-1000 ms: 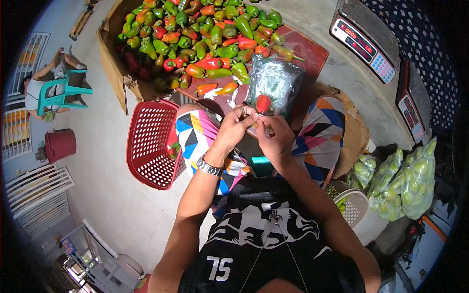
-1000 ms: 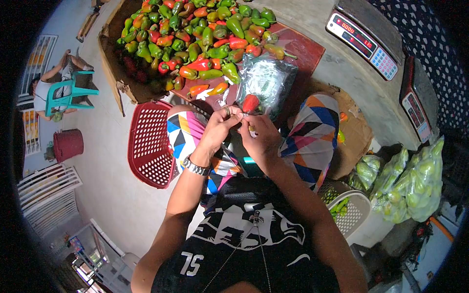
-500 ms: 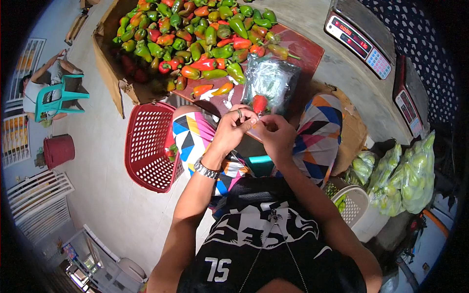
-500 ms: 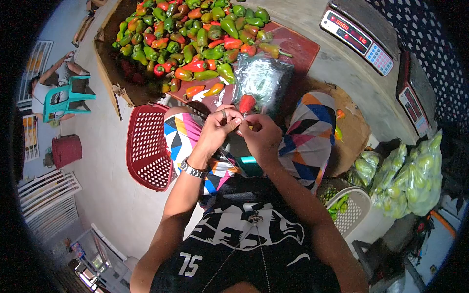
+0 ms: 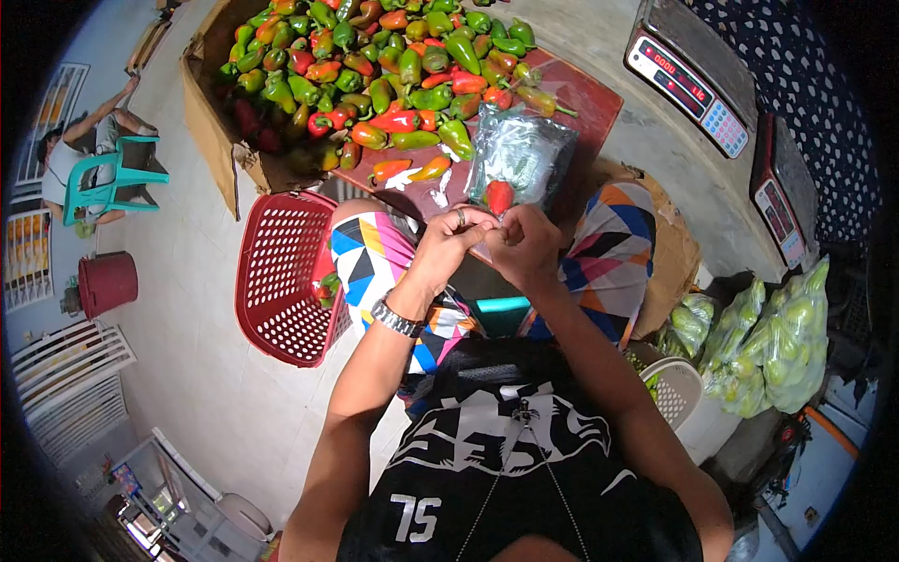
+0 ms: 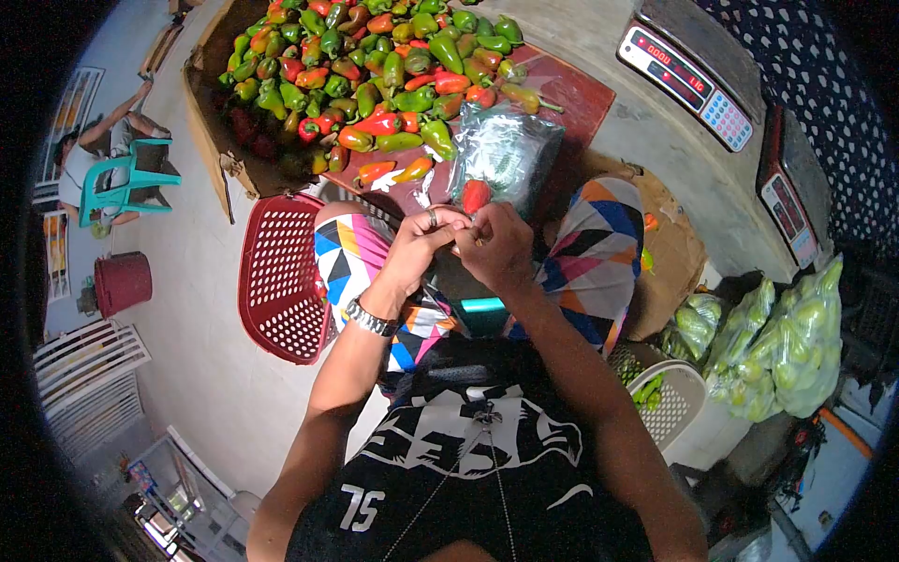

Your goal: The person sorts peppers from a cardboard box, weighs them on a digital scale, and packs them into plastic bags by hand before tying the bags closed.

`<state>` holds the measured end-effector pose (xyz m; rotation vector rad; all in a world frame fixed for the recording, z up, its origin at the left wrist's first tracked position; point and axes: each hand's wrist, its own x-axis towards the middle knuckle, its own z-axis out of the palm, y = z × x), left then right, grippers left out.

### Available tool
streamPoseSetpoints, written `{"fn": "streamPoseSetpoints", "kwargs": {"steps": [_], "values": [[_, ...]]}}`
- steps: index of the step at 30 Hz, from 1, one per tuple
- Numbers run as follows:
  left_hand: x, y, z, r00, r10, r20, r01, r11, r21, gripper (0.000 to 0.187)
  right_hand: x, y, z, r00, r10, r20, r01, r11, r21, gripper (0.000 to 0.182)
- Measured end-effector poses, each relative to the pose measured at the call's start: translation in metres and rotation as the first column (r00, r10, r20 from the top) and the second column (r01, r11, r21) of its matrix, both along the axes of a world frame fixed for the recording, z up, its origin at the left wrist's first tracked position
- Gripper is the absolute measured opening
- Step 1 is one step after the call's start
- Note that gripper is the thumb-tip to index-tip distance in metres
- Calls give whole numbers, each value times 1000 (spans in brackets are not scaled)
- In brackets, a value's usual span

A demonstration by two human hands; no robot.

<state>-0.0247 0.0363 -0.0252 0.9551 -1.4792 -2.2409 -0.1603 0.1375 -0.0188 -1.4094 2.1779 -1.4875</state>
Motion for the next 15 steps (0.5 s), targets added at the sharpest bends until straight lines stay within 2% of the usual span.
{"fn": "streamPoseSetpoints", "kwargs": {"steps": [4,7,10,13,15], "values": [[2,-3,1,1000,8,23,-12,987,162,15,-4,-5,-9,988,39,-151,-46,998,-49,22],[-1,-3,2,999,43,22,-46,992,115,14,-3,-9,-15,984,43,-175,-53,997,-50,23],[-1,-6,11,995,89,44,-97,967,236,13,-1,-18,-20,957,40,-286,-55,998,-44,22],[-1,-12,18,986,66,153,-92,981,173,14,4,-26,-22,948,72,-309,-88,995,-38,16],[2,-18,16,982,29,188,-54,990,133,13,7,-24,-18,963,105,-249,-120,992,-47,17]]}}
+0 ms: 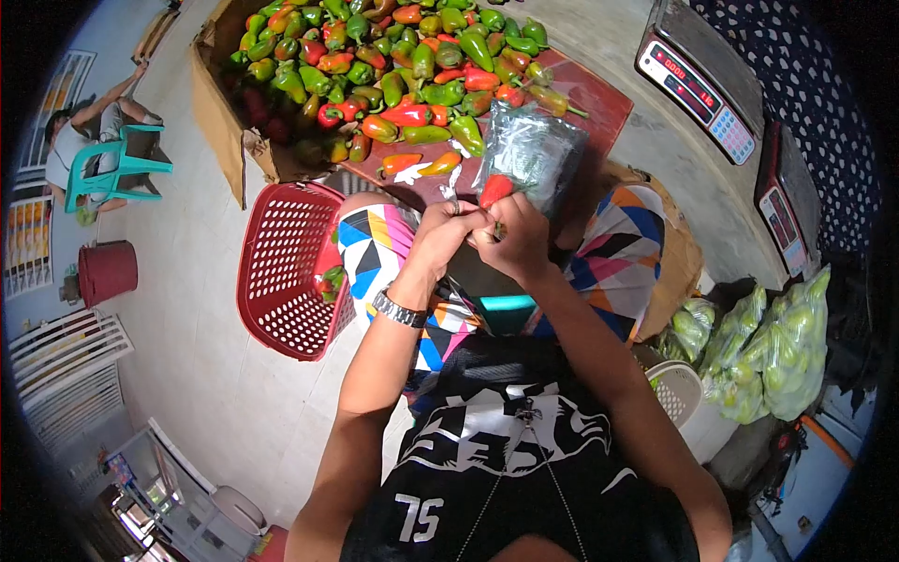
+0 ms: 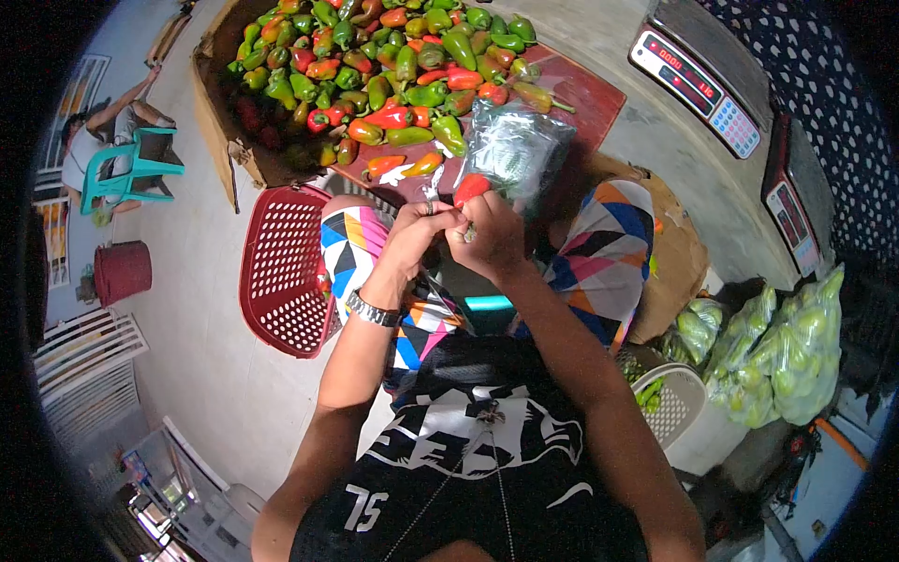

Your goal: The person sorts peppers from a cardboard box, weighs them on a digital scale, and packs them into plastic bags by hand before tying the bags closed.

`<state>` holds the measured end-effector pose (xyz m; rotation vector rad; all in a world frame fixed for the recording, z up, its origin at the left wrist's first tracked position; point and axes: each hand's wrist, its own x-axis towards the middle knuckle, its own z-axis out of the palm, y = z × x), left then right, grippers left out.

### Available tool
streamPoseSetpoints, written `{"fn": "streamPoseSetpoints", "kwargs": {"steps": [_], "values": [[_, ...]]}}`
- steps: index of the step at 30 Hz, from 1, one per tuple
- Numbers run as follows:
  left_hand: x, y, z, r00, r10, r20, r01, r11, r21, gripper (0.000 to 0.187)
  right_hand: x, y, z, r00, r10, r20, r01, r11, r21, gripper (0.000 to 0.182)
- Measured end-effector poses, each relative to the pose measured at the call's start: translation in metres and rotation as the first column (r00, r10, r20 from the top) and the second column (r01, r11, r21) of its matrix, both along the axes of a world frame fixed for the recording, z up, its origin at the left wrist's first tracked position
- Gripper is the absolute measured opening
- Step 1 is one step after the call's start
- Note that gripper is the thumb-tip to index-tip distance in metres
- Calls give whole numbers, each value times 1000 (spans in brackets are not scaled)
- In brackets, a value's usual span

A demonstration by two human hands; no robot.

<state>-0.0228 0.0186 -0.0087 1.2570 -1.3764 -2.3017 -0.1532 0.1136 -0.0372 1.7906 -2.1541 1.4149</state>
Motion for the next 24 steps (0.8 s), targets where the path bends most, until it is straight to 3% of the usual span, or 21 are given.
{"fn": "streamPoseSetpoints", "kwargs": {"steps": [4,7,10,16,19,22,24], "values": [[6,-1,-12,999,-33,42,37,995,-98,11,2,9,-6,996,61,71,-56,996,-66,23],[10,4,-11,992,-88,93,113,939,-324,11,0,13,-1,987,61,148,-61,998,-6,32],[6,5,12,963,-142,231,250,797,-550,11,-11,13,17,992,117,45,-117,993,-8,29],[-9,6,16,1000,-30,-1,25,854,-519,21,-20,16,7,974,119,192,-122,993,1,23],[-9,4,12,994,-4,-109,-37,926,-376,28,-18,13,3,969,95,226,-93,995,-18,20],[-10,5,7,978,1,-207,-76,934,-350,29,-18,10,2,967,32,251,-42,999,32,16],[-12,6,1,977,34,-212,-102,943,-317,30,-16,10,5,934,-1,358,-19,999,51,14]]}}
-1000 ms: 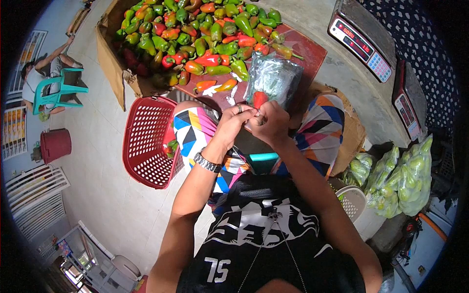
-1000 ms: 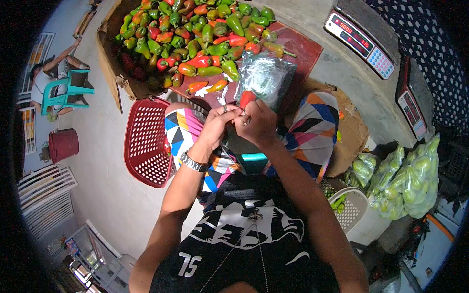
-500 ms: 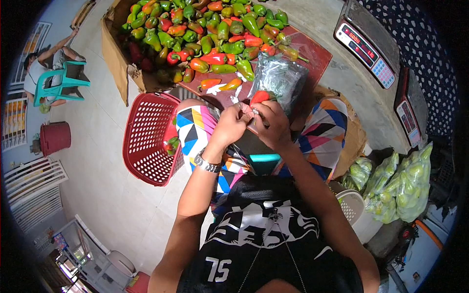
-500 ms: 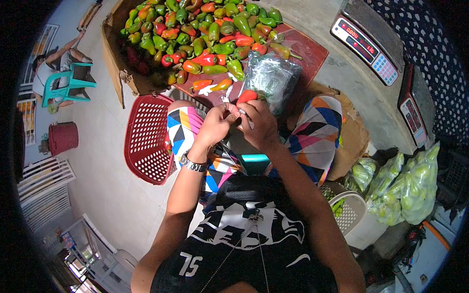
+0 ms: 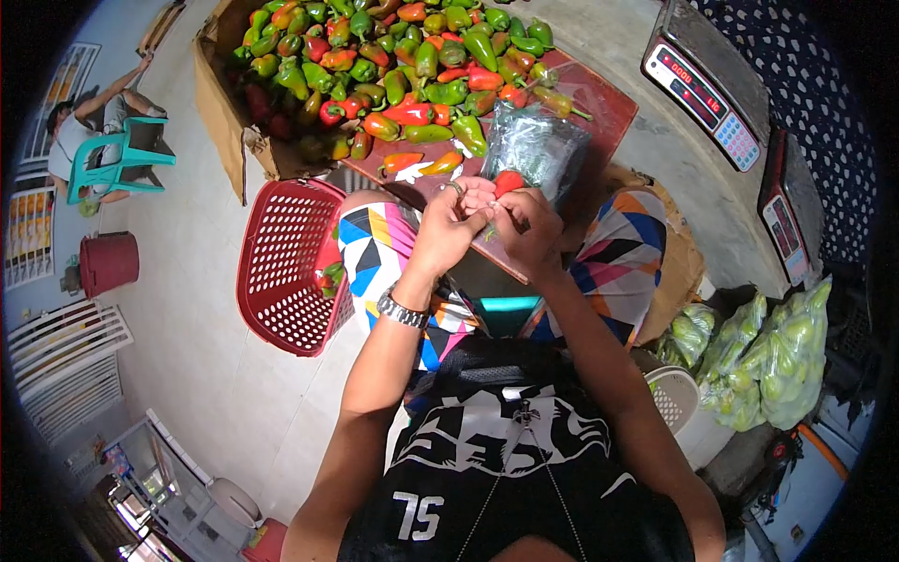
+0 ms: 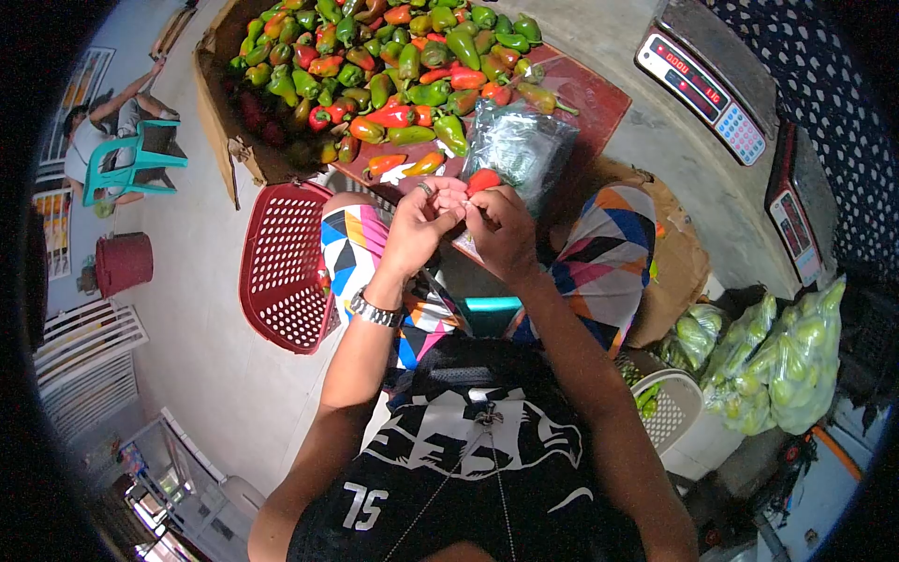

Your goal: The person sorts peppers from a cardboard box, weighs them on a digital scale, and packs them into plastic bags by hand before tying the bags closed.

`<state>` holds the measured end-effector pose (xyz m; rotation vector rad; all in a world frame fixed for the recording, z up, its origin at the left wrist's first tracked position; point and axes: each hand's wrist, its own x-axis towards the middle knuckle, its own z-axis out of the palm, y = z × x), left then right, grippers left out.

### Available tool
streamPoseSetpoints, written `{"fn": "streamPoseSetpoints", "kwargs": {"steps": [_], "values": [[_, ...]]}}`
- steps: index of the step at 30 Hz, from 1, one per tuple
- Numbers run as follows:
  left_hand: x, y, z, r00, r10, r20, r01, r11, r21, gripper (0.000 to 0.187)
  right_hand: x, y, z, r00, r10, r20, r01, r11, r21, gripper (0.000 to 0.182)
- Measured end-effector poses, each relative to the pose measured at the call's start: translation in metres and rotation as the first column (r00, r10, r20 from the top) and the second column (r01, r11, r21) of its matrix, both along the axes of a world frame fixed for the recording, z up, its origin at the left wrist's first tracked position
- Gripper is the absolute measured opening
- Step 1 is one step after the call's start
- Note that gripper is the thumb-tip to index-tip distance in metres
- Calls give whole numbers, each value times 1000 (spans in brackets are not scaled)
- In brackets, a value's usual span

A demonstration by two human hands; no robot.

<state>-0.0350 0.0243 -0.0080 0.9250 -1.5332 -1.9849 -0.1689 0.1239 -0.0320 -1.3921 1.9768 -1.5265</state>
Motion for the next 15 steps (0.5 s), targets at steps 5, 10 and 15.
{"fn": "streamPoseSetpoints", "kwargs": {"steps": [5,10,15], "values": [[-6,6,-6,988,152,22,-153,982,111,23,0,-1,-1,997,-35,62,38,998,-44,12],[-7,11,-12,963,240,120,-261,942,213,16,3,2,1,995,-73,63,75,997,-26,10],[-6,16,-4,959,208,192,-237,960,148,12,5,2,3,997,-63,40,65,996,-64,12]]}}
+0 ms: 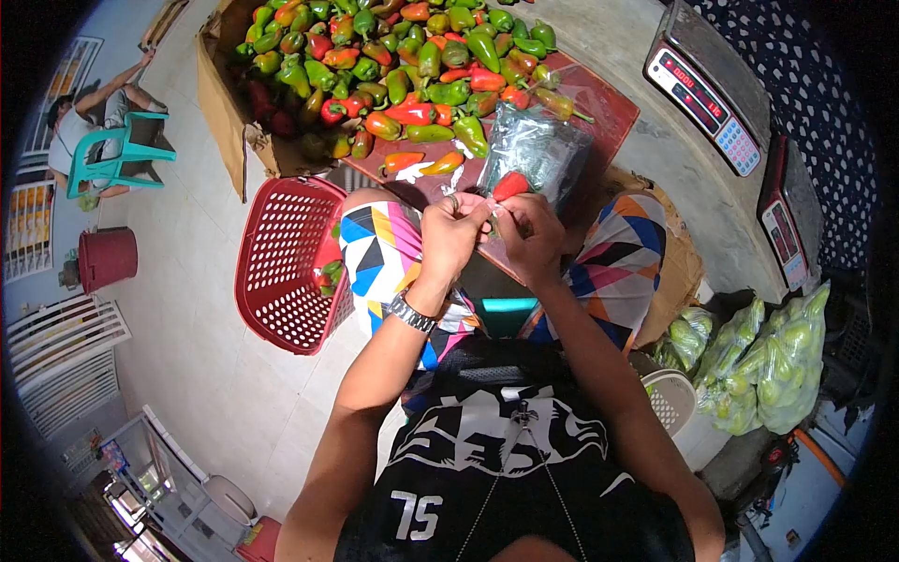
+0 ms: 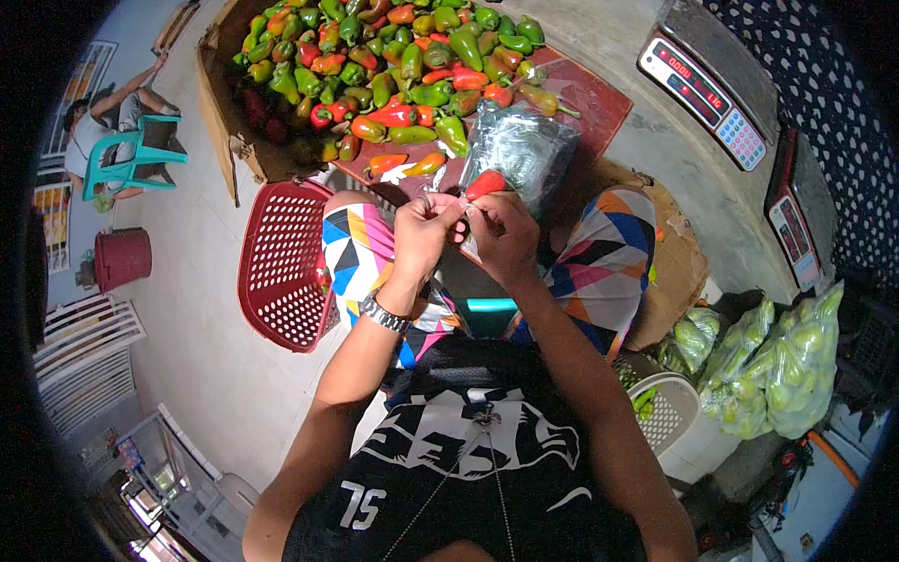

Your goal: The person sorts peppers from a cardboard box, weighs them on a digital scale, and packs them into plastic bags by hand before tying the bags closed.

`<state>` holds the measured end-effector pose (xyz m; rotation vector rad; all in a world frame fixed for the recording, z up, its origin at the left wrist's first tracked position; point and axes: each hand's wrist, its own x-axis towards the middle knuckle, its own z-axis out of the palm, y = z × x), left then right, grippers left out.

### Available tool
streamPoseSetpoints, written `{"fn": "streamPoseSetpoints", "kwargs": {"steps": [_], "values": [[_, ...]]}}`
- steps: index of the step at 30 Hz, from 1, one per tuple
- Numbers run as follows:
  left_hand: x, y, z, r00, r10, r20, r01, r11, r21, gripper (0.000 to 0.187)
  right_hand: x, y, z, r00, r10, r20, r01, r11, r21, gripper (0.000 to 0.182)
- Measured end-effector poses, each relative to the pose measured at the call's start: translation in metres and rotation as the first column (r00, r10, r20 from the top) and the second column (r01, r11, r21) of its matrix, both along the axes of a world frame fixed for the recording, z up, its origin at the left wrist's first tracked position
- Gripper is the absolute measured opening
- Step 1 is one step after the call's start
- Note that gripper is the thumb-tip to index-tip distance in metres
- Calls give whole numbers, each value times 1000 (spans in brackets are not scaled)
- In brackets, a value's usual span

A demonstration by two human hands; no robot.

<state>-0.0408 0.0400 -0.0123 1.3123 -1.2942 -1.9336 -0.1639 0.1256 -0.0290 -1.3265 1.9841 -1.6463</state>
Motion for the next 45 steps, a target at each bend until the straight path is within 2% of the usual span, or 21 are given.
{"fn": "streamPoseSetpoints", "kwargs": {"steps": [4,10,13,16,19,20,22,25,28,29,32,35,36,39,42,45], "values": [[-1,1,0,1000,18,-9,-19,999,-43,14,0,0,-1,1000,20,-7,-20,1000,6,13],[-4,2,2,989,-12,149,59,948,-313,15,-1,0,2,999,16,-44,-16,1000,3,10],[-4,2,10,982,-54,181,124,906,-404,15,-4,3,3,999,22,25,-24,999,48,10],[0,-6,1,979,-175,104,200,926,-320,14,-7,5,1,999,38,34,-40,997,64,12],[5,-16,2,968,-236,-85,235,972,-24,12,-7,9,2,984,68,163,-80,994,73,14],[8,-19,-2,965,-229,-125,234,972,25,9,-5,9,3,983,63,174,-77,994,76,13],[11,-25,-5,961,-242,-131,254,964,81,9,-1,10,5,979,53,197,-71,994,82,13],[13,-27,-4,969,-213,-122,231,960,160,6,-2,5,1,982,112,149,-110,994,-25,13],[12,-24,-1,982,-166,-87,179,969,168,6,-5,8,6,993,109,52,-112,992,66,12],[11,-21,0,986,-150,-73,160,974,158,8,-4,9,6,994,87,73,-92,993,75,12],[10,-13,2,984,-142,-106,146,989,30,13,-1,8,5,995,36,91,-44,995,92,12],[8,-5,8,977,-194,-89,172,963,-209,18,-2,6,7,1000,15,22,-17,995,94,11],[9,-2,12,970,-239,-41,215,926,-309,19,-4,4,7,1000,12,-6,-11,995,96,11],[7,0,16,975,-196,108,222,798,-560,19,-6,4,9,999,37,-40,-32,994,105,11],[8,-3,19,960,-212,182,279,777,-564,18,-5,3,17,998,63,-15,-61,992,106,12],[7,-4,27,948,-218,234,319,687,-653,17,-2,4,12,998,63,-9,-62,994,90,15]]}}
